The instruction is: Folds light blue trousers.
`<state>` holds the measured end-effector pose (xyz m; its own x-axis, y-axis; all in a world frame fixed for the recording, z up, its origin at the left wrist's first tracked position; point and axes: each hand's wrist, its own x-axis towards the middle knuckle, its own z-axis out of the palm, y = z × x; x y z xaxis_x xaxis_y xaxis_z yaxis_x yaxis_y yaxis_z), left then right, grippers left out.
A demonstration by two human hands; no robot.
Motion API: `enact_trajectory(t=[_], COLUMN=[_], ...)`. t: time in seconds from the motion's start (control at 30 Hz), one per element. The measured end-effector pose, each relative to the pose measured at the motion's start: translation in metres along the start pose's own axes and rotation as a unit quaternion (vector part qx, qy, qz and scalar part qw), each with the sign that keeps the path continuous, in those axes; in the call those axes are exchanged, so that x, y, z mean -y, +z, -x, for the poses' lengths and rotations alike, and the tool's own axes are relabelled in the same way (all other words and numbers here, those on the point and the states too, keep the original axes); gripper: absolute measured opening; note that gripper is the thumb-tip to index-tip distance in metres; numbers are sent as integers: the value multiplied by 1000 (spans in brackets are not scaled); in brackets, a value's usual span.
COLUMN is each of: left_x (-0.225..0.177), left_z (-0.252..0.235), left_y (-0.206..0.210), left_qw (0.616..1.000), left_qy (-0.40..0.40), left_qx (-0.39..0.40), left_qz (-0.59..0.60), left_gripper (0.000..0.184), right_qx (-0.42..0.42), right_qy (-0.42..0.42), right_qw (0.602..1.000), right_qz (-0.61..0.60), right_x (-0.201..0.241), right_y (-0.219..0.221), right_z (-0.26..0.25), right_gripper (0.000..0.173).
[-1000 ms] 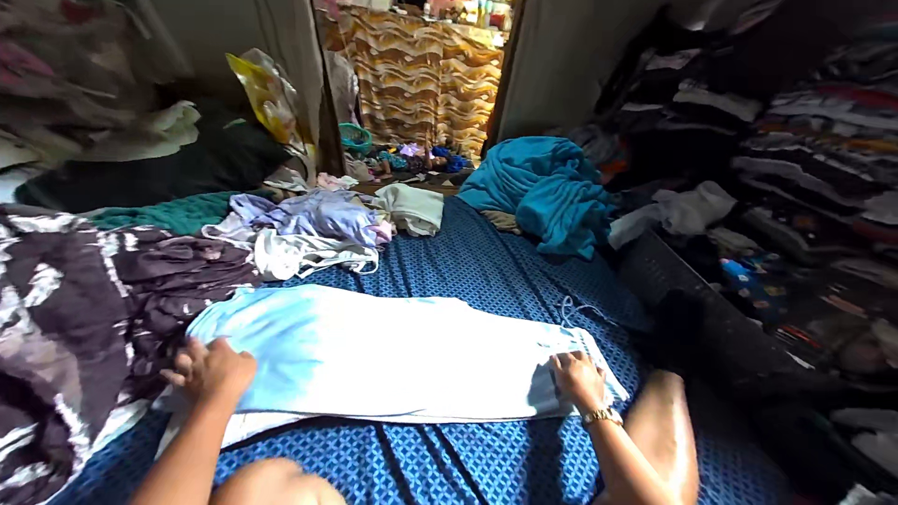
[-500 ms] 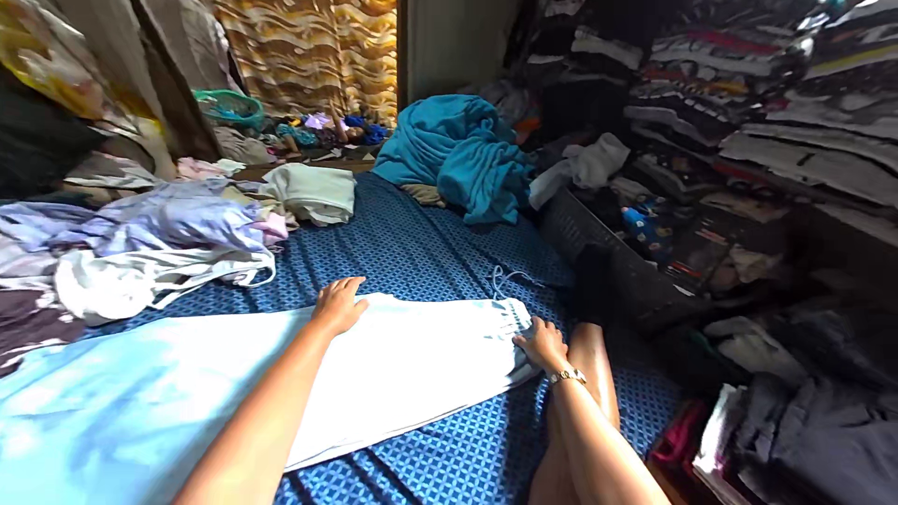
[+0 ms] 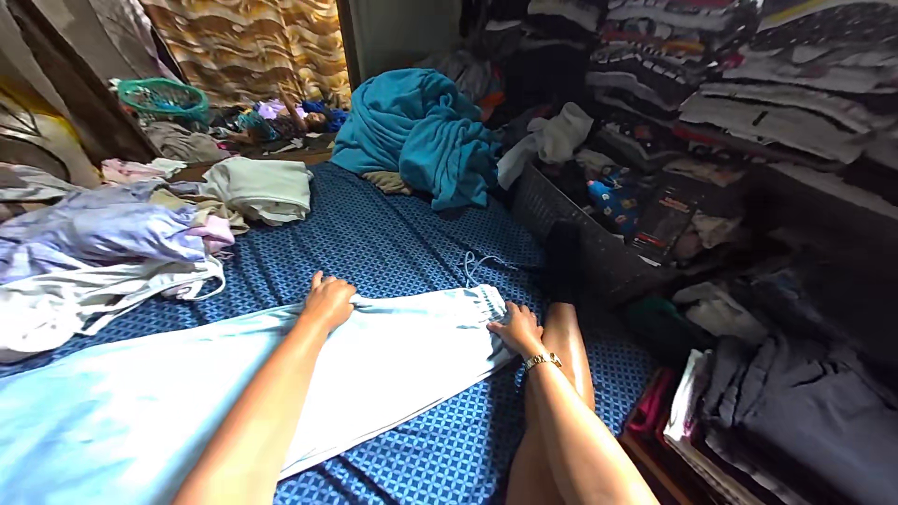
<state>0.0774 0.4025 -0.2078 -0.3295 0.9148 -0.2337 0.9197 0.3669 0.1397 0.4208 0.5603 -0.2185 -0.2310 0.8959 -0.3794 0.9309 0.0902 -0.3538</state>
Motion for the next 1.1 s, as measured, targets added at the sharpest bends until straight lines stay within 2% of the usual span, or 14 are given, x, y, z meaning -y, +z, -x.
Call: enact_trajectory(t=[0.07, 0.13, 0.17, 0.23, 0.33, 0.43, 0.6, 0.73, 0.83, 0.9, 0.97, 1.1], left_x=[1, 7, 7, 6, 4, 1, -12, -23, -27, -27, -25, -23], left_z=[20, 37, 47, 65, 84, 95, 103, 104, 103, 100, 94, 85], left_y=[17, 42, 52, 68, 85, 98, 111, 113, 113, 113, 113, 112], left_qw=[985, 926, 900, 875, 870, 890, 933, 938, 940, 933, 918, 891], left_qy=[66, 146, 166, 178, 183, 174, 87, 39, 20, 20, 20, 12], left_qx=[-160, -347, -401, -448, -456, -420, -350, -338, -331, -353, -390, -451], left_qz=[-13, -27, -36, -48, -45, -36, 19, 64, 77, 71, 61, 51], left_gripper=[17, 10, 11, 14, 17, 18, 30, 31, 30, 28, 26, 25], right_qx=[-2, -4, -6, -12, -20, -12, 4, -2, 8, 14, 3, -73], right_qy=[-5, -9, -10, -13, -16, -15, -28, -30, -31, -37, -47, -64], right_qw=[1000, 1000, 1000, 1000, 1000, 1000, 998, 997, 996, 997, 995, 986], right_qz=[-2, -3, -3, -5, -5, -14, -63, -65, -79, -73, -86, -139], right_x=[-2, -1, -2, -2, -2, -3, -10, -1, 10, 18, 24, 24], right_y=[1, 0, 0, 1, 2, 2, -2, -6, -6, -6, -9, -8], right_z=[-1, 0, 1, 3, 6, 8, -1, -15, -26, -29, -28, -28], right_gripper=[77, 77, 77, 76, 75, 76, 75, 70, 74, 75, 67, 55])
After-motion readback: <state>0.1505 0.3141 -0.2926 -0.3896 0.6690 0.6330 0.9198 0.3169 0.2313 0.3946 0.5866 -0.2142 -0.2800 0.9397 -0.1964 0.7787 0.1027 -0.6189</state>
